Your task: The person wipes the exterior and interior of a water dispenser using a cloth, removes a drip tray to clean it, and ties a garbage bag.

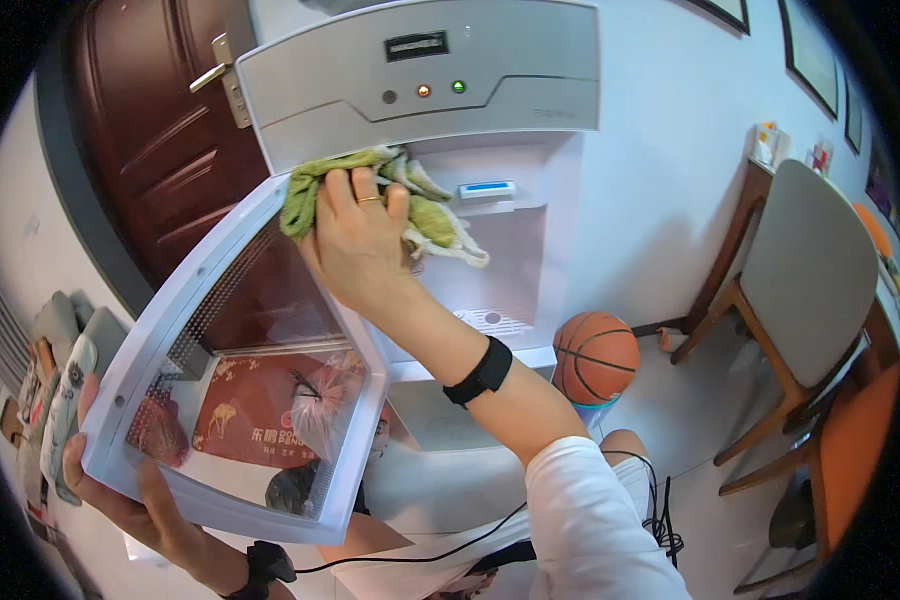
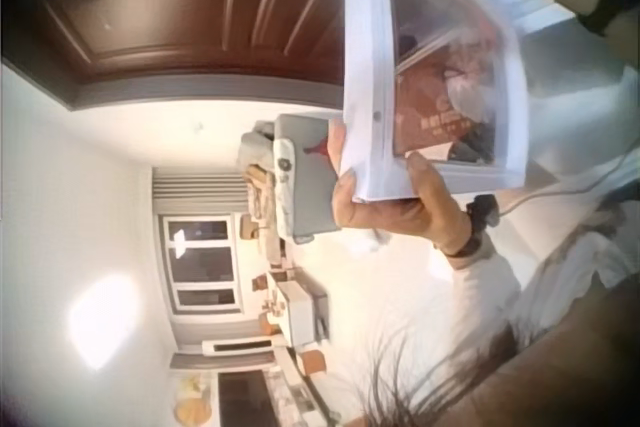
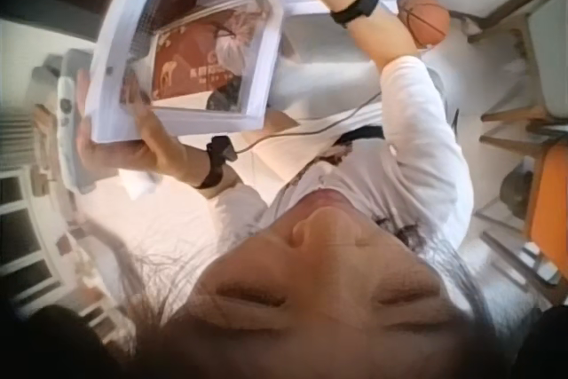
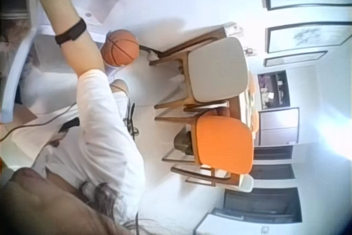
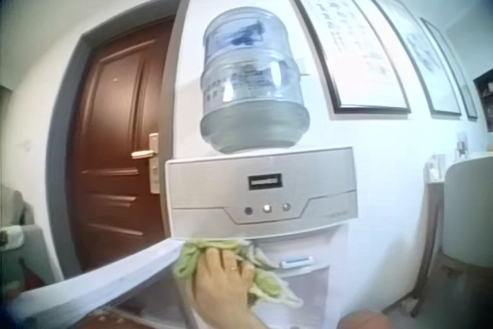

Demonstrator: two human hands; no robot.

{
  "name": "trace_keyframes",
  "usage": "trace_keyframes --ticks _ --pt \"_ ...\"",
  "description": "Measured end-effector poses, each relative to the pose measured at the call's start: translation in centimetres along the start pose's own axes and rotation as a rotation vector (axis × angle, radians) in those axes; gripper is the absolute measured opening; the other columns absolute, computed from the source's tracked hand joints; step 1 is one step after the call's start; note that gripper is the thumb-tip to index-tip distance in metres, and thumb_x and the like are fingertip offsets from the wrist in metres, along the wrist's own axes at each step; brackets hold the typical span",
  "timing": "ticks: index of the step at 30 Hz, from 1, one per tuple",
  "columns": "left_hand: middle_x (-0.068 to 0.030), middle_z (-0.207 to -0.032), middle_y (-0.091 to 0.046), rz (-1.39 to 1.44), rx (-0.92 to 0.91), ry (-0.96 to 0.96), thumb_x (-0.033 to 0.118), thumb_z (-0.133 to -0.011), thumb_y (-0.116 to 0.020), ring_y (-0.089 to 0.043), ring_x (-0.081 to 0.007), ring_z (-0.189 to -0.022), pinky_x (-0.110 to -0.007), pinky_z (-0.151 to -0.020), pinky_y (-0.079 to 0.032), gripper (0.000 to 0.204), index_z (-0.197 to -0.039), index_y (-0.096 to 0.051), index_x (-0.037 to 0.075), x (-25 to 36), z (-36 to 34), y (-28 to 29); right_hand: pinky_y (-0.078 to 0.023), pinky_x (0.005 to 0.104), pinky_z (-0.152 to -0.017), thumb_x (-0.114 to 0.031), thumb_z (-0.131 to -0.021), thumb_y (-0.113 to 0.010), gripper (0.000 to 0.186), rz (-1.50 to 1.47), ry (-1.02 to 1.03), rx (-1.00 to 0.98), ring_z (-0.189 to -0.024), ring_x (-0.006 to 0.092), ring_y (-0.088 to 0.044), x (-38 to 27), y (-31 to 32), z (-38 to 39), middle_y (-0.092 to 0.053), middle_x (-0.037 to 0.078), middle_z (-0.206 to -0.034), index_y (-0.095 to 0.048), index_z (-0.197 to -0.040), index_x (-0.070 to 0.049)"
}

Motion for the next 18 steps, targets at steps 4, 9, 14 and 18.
trace_keyframes --ticks 4,9,14,18 --pt "-0.0263 -0.133 -0.034 -0.046 -0.001 -0.013 0.010 -0.071 -0.045 -0.039 -0.0380 -0.123 -0.051 -0.102 -0.034 0.055 -0.123 -0.028 0.014 -0.8 -0.4 0.7 -0.030 0.0411 -0.076 -0.027 -0.070 -0.062 0.037 0.013 0.075 -0.061 -0.097 0.0237 -0.044 1.3 1.2 0.0 -0.051 0.008 -0.100 -0.058 -0.096 -0.001" --pt "-0.0250 -0.132 -0.037 -0.100 -0.001 -0.049 0.016 -0.073 -0.048 -0.043 -0.0350 -0.121 -0.047 -0.101 -0.036 0.053 -0.123 -0.030 0.014 -1.4 -0.9 1.1 -0.031 0.0411 -0.076 -0.030 -0.071 -0.060 0.036 0.058 0.025 -0.115 -0.099 0.0226 -0.045 4.5 4.0 0.0 -0.050 0.007 -0.099 -0.058 -0.093 -0.003" --pt "-0.0259 -0.133 -0.036 -0.227 0.018 -0.059 0.019 -0.075 -0.048 -0.044 -0.0344 -0.120 -0.045 -0.100 -0.038 0.051 -0.123 -0.030 0.015 -1.2 -0.9 1.4 -0.031 0.0418 -0.078 -0.034 -0.070 -0.061 0.042 0.189 -0.042 -0.172 -0.103 0.0232 -0.041 8.6 6.6 0.9 -0.048 0.007 -0.105 -0.056 -0.098 -0.004" --pt "-0.0264 -0.133 -0.036 -0.095 0.020 -0.073 0.019 -0.075 -0.049 -0.044 -0.0353 -0.120 -0.046 -0.101 -0.037 0.051 -0.123 -0.031 0.015 -2.5 -1.1 2.1 -0.030 0.0440 -0.082 -0.032 -0.070 -0.060 0.044 0.289 -0.139 -0.147 -0.108 0.0285 -0.037 12.4 8.6 2.2 -0.046 0.009 -0.113 -0.055 -0.103 -0.003"
Point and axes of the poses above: each hand's wrist, its own z-axis away from the middle knuckle, its own y-axis out of the back of the hand, x = y × z, the point moved 5 cm from there along -z, towards the middle knuckle
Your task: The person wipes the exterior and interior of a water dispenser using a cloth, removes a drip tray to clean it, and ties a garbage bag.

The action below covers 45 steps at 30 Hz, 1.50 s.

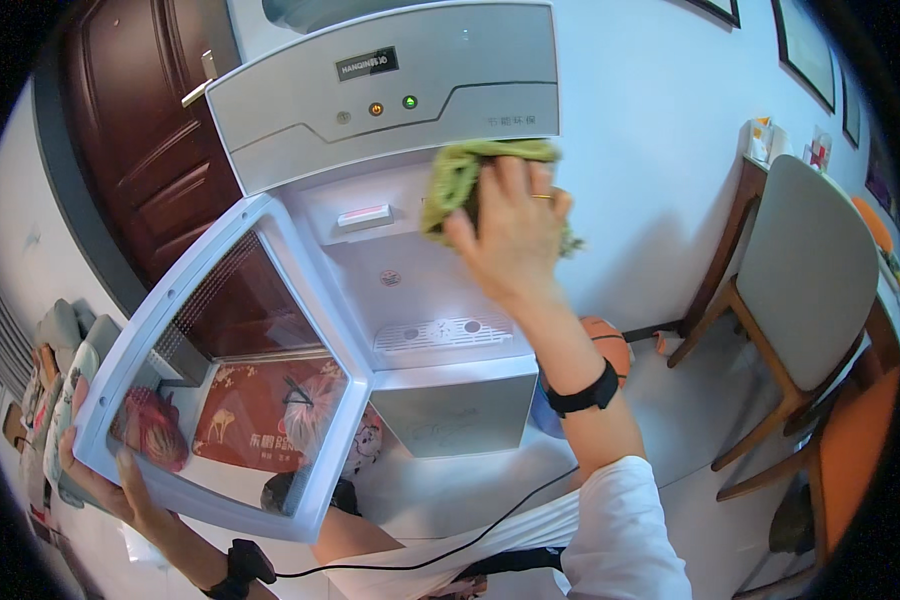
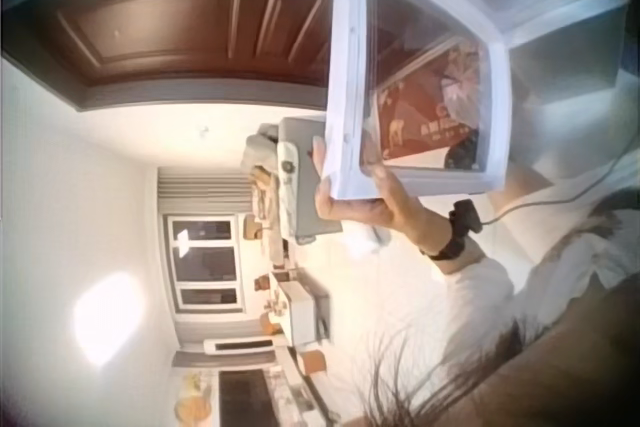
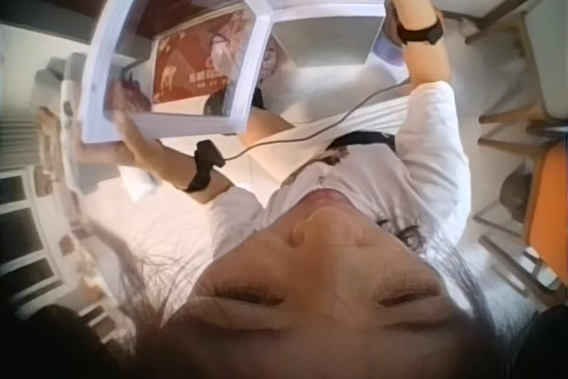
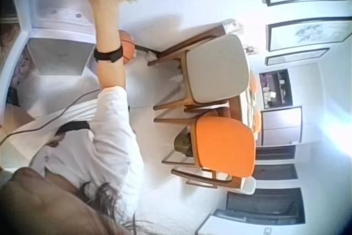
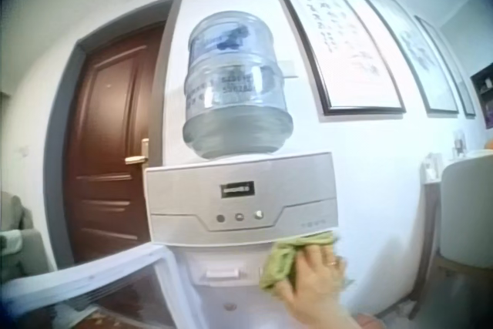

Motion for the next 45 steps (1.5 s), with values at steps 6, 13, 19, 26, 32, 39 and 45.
trace_keyframes --ticks 6,13,19,26,32,39,45 --pt "-0.0269 -0.132 -0.036 0.017 -0.034 -0.061 0.019 -0.073 -0.051 -0.044 -0.0360 -0.120 -0.044 -0.098 -0.041 0.054 -0.123 -0.031 0.016 -0.3 -0.2 0.1 -0.030 0.0446 -0.086 -0.028 -0.070 -0.060 0.047 -0.176 -0.101 0.157 -0.105 0.0327 -0.038 3.8 -0.2 2.3 -0.045 0.013 -0.118 -0.054 -0.109 -0.001" --pt "-0.0246 -0.131 -0.040 0.076 0.000 -0.015 0.018 -0.071 -0.054 -0.045 -0.0350 -0.120 -0.043 -0.096 -0.043 0.056 -0.123 -0.033 0.020 -1.0 -0.1 0.0 -0.032 0.0389 -0.076 -0.009 -0.063 -0.061 0.038 -0.162 0.041 0.138 -0.095 0.0302 -0.046 -0.2 -0.6 2.5 -0.054 0.009 -0.103 -0.057 -0.101 -0.003" --pt "-0.0246 -0.131 -0.039 0.077 -0.004 -0.018 0.020 -0.071 -0.056 -0.045 -0.0348 -0.120 -0.043 -0.094 -0.044 0.057 -0.124 -0.033 0.020 -1.1 -0.2 0.1 -0.033 0.0380 -0.074 -0.005 -0.065 -0.062 0.025 -0.077 0.074 0.176 -0.092 0.0248 -0.048 -3.4 -1.1 1.0 -0.057 0.001 -0.095 -0.061 -0.089 -0.008" --pt "-0.0250 -0.131 -0.039 0.104 0.003 0.003 0.019 -0.071 -0.054 -0.045 -0.0353 -0.120 -0.043 -0.095 -0.043 0.058 -0.124 -0.032 0.019 -0.8 -0.3 -0.7 -0.032 0.0367 -0.072 -0.009 -0.068 -0.062 0.015 -0.151 0.104 0.257 -0.089 0.0211 -0.050 -5.7 -2.2 0.7 -0.057 -0.002 -0.087 -0.062 -0.083 -0.011" --pt "-0.0248 -0.131 -0.039 0.118 0.021 0.021 0.019 -0.070 -0.053 -0.045 -0.0345 -0.120 -0.042 -0.096 -0.043 0.058 -0.125 -0.032 0.019 -0.9 -0.3 -0.1 -0.032 0.0379 -0.077 -0.007 -0.069 -0.064 0.016 -0.157 0.061 0.360 -0.090 0.0260 -0.049 -4.1 -2.0 3.6 -0.059 0.002 -0.089 -0.065 -0.085 -0.009" --pt "-0.0254 -0.131 -0.040 0.050 0.041 0.014 0.019 -0.071 -0.053 -0.046 -0.0343 -0.120 -0.042 -0.095 -0.044 0.058 -0.125 -0.032 0.017 -0.3 -0.4 -0.5 -0.032 0.0389 -0.072 -0.007 -0.066 -0.064 0.023 -0.092 0.097 0.305 -0.087 0.0263 -0.046 -5.7 -4.5 5.7 -0.058 0.003 -0.100 -0.065 -0.089 -0.008" --pt "-0.0260 -0.131 -0.039 0.103 0.064 0.032 0.022 -0.071 -0.052 -0.045 -0.0353 -0.120 -0.043 -0.096 -0.042 0.057 -0.125 -0.033 0.017 -0.1 -0.4 -0.5 -0.032 0.0373 -0.071 -0.009 -0.066 -0.064 0.025 -0.254 0.161 0.268 -0.085 0.0222 -0.046 -10.4 -6.3 5.2 -0.057 0.000 -0.099 -0.066 -0.091 -0.010"
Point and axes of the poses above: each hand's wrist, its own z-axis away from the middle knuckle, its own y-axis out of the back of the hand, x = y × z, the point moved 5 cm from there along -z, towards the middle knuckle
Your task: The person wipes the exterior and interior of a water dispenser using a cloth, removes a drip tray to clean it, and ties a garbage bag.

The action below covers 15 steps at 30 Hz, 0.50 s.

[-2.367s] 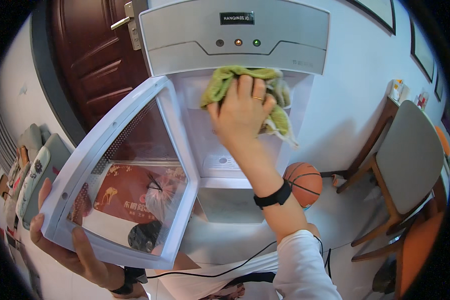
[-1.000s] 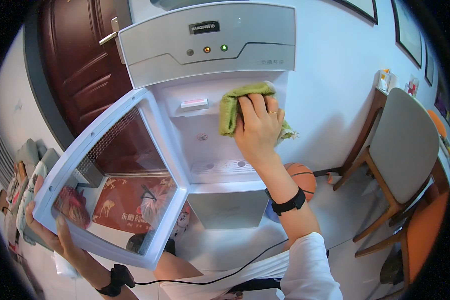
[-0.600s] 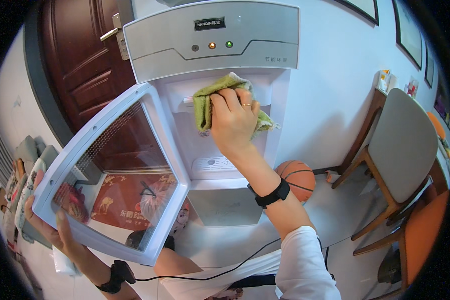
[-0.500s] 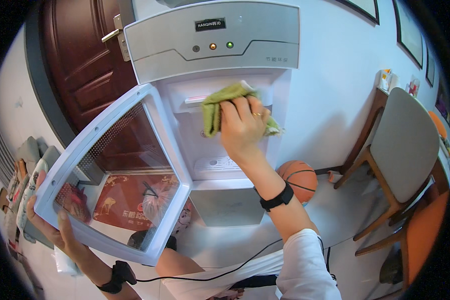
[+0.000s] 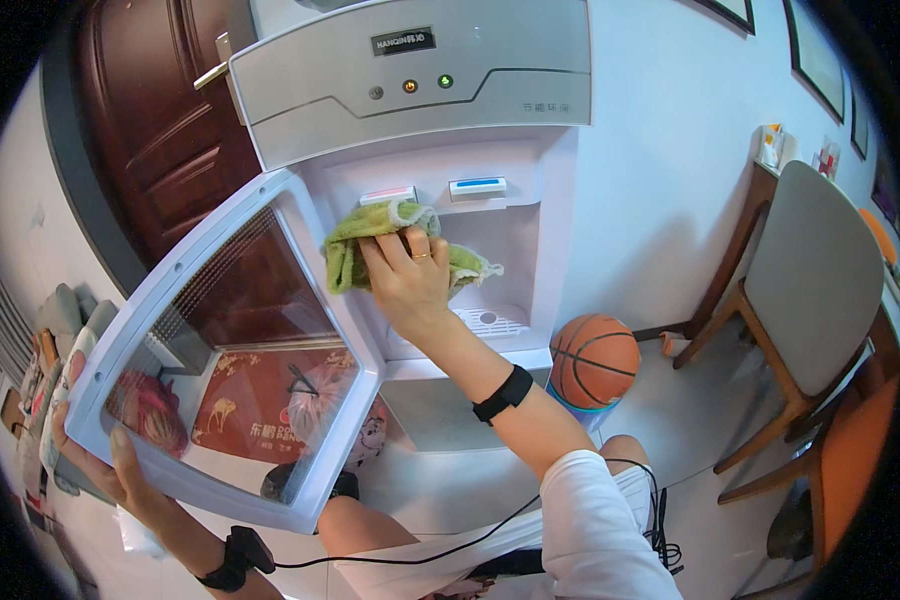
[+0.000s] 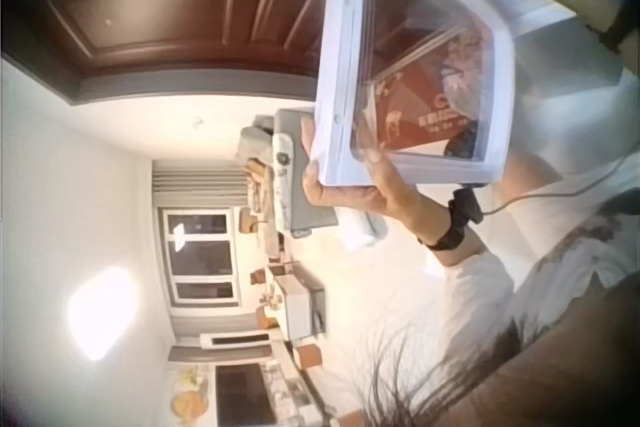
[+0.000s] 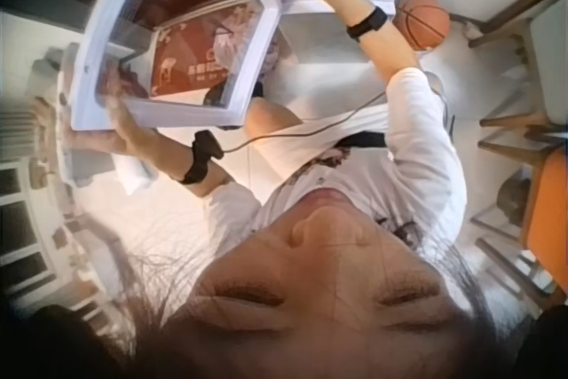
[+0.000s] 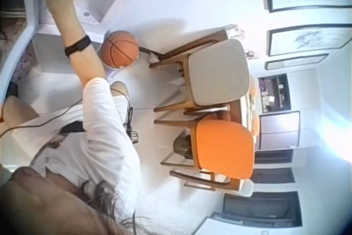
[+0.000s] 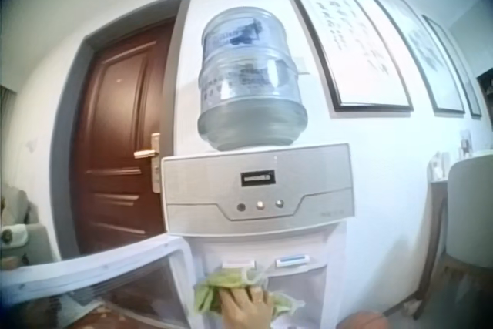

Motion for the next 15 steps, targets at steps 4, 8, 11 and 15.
trace_keyframes --ticks 4,8,11,15 --pt "-0.0256 -0.131 -0.040 -0.073 -0.024 -0.041 0.023 -0.070 -0.051 -0.044 -0.0354 -0.121 -0.046 -0.100 -0.038 0.058 -0.125 -0.034 0.017 -0.5 -0.1 0.5 -0.033 0.0370 -0.070 -0.014 -0.068 -0.060 0.026 0.090 0.018 -0.041 -0.087 0.0215 -0.047 2.6 1.4 0.8 -0.055 -0.001 -0.098 -0.064 -0.094 -0.011" --pt "-0.0250 -0.130 -0.042 -0.136 -0.065 -0.111 0.023 -0.070 -0.050 -0.045 -0.0350 -0.120 -0.047 -0.100 -0.038 0.059 -0.126 -0.033 0.017 -0.9 -0.4 0.8 -0.033 0.0393 -0.074 -0.013 -0.065 -0.063 0.037 0.184 -0.063 -0.078 -0.090 0.0268 -0.046 7.9 4.6 3.0 -0.054 0.005 -0.103 -0.061 -0.102 -0.009" --pt "-0.0259 -0.130 -0.042 -0.167 -0.054 -0.115 0.023 -0.070 -0.050 -0.046 -0.0359 -0.119 -0.047 -0.100 -0.038 0.059 -0.127 -0.033 0.016 -0.4 -0.5 0.7 -0.033 0.0414 -0.076 -0.013 -0.063 -0.065 0.042 0.219 -0.140 -0.012 -0.095 0.0303 -0.045 9.7 5.9 4.6 -0.053 0.010 -0.107 -0.059 -0.105 -0.006" --pt "-0.0270 -0.129 -0.041 -0.154 -0.057 -0.117 0.022 -0.071 -0.050 -0.046 -0.0370 -0.119 -0.048 -0.100 -0.037 0.059 -0.127 -0.033 0.015 -0.3 -0.5 0.7 -0.029 0.0436 -0.083 -0.017 -0.068 -0.065 0.050 0.173 -0.136 -0.272 -0.103 0.0313 -0.041 7.8 4.1 5.0 -0.050 0.011 -0.114 -0.054 -0.115 -0.005"
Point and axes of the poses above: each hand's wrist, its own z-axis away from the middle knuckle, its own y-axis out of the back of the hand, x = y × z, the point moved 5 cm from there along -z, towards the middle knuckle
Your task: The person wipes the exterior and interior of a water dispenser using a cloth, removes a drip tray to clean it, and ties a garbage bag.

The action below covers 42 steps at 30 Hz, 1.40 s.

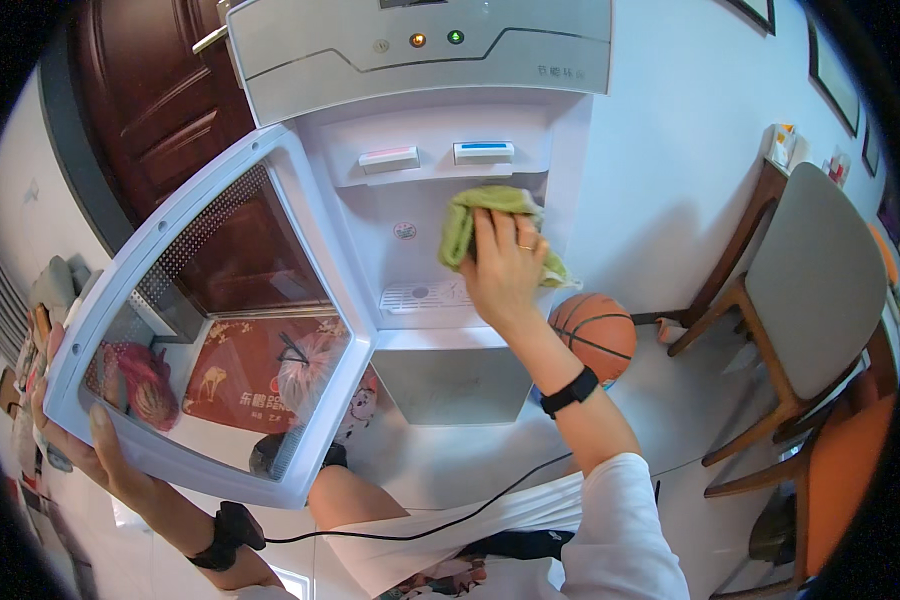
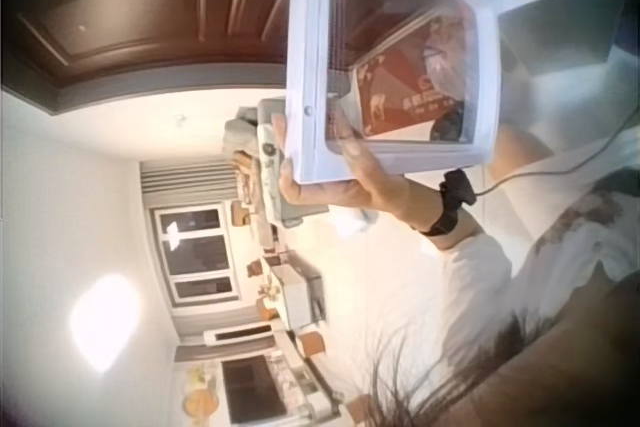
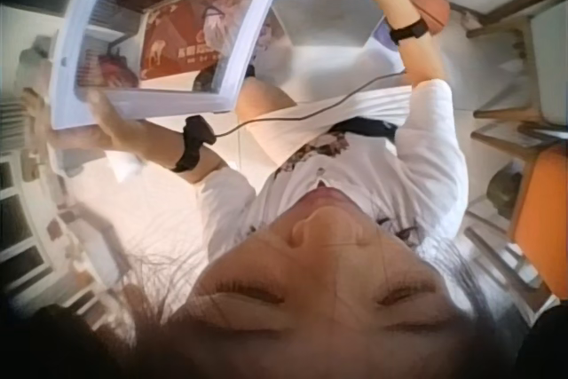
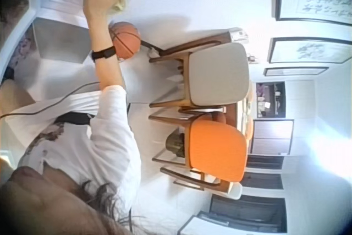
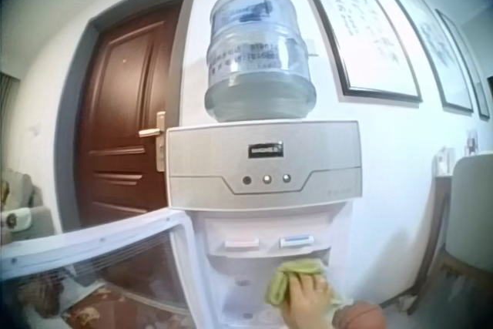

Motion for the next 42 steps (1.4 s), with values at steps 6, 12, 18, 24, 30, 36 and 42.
trace_keyframes --ticks 6,12,18,24,30,36,42 --pt "-0.0217 -0.130 -0.043 0.036 0.015 -0.017 0.027 -0.072 -0.055 -0.048 -0.0315 -0.118 -0.044 -0.090 -0.048 0.061 -0.127 -0.035 0.013 0.3 0.2 -0.2 -0.027 0.0446 -0.085 -0.023 -0.073 -0.061 0.053 -0.065 0.026 -0.096 -0.103 0.0293 -0.040 -4.4 -4.9 -0.6 -0.047 0.010 -0.120 -0.050 -0.122 -0.007" --pt "-0.0208 -0.130 -0.044 -0.063 -0.013 -0.051 0.030 -0.072 -0.055 -0.051 -0.0297 -0.114 -0.042 -0.090 -0.049 0.060 -0.126 -0.035 0.013 0.3 0.0 0.2 -0.031 0.0448 -0.082 -0.014 -0.069 -0.059 0.054 -0.296 0.153 -0.197 -0.100 0.0317 -0.041 -8.1 -5.8 -1.4 -0.048 0.010 -0.117 -0.050 -0.121 -0.005" --pt "-0.0215 -0.129 -0.044 -0.070 0.007 -0.030 0.030 -0.071 -0.052 -0.050 -0.0313 -0.116 -0.044 -0.093 -0.046 0.060 -0.126 -0.035 0.014 1.0 -0.1 -0.4 -0.034 0.0432 -0.078 -0.016 -0.068 -0.058 0.050 -0.401 0.122 -0.391 -0.098 0.0305 -0.043 -8.4 -6.4 2.3 -0.050 0.011 -0.107 -0.052 -0.115 -0.001" --pt "-0.0232 -0.130 -0.043 -0.014 -0.010 -0.014 0.025 -0.070 -0.051 -0.049 -0.0319 -0.117 -0.044 -0.093 -0.045 0.058 -0.125 -0.036 0.018 0.4 0.0 0.2 -0.031 0.0387 -0.077 -0.031 -0.072 -0.057 0.032 -0.369 0.221 -0.536 -0.088 0.0235 -0.047 -8.2 -5.9 4.5 -0.056 0.008 -0.088 -0.063 -0.083 -0.002" --pt "-0.0240 -0.131 -0.042 0.144 -0.048 -0.029 0.015 -0.072 -0.052 -0.047 -0.0335 -0.118 -0.041 -0.091 -0.047 0.053 -0.123 -0.038 0.020 -0.2 0.0 -0.1 -0.031 0.0400 -0.079 -0.034 -0.074 -0.060 0.031 -0.392 0.257 -0.492 -0.092 0.0230 -0.048 -7.1 -6.2 4.5 -0.057 0.006 -0.087 -0.062 -0.085 -0.005" --pt "-0.0245 -0.133 -0.038 0.180 -0.144 -0.042 0.016 -0.079 -0.058 -0.041 -0.0358 -0.122 -0.047 -0.095 -0.044 0.051 -0.125 -0.035 0.015 -0.5 -0.2 0.3 -0.037 0.0425 -0.078 -0.017 -0.077 -0.058 0.014 -0.358 0.194 -0.494 -0.092 0.0271 -0.049 -3.0 -6.1 4.8 -0.056 0.009 -0.089 -0.060 -0.083 -0.005" --pt "-0.0248 -0.131 -0.041 0.162 -0.109 -0.088 0.014 -0.074 -0.053 -0.044 -0.0366 -0.120 -0.046 -0.089 -0.047 0.054 -0.125 -0.037 0.020 -1.1 -0.5 0.4 -0.041 0.0440 -0.075 -0.006 -0.072 -0.058 0.017 -0.365 0.033 -0.004 -0.085 0.0322 -0.051 0.8 1.3 2.0 -0.055 0.011 -0.090 -0.057 -0.088 -0.001"
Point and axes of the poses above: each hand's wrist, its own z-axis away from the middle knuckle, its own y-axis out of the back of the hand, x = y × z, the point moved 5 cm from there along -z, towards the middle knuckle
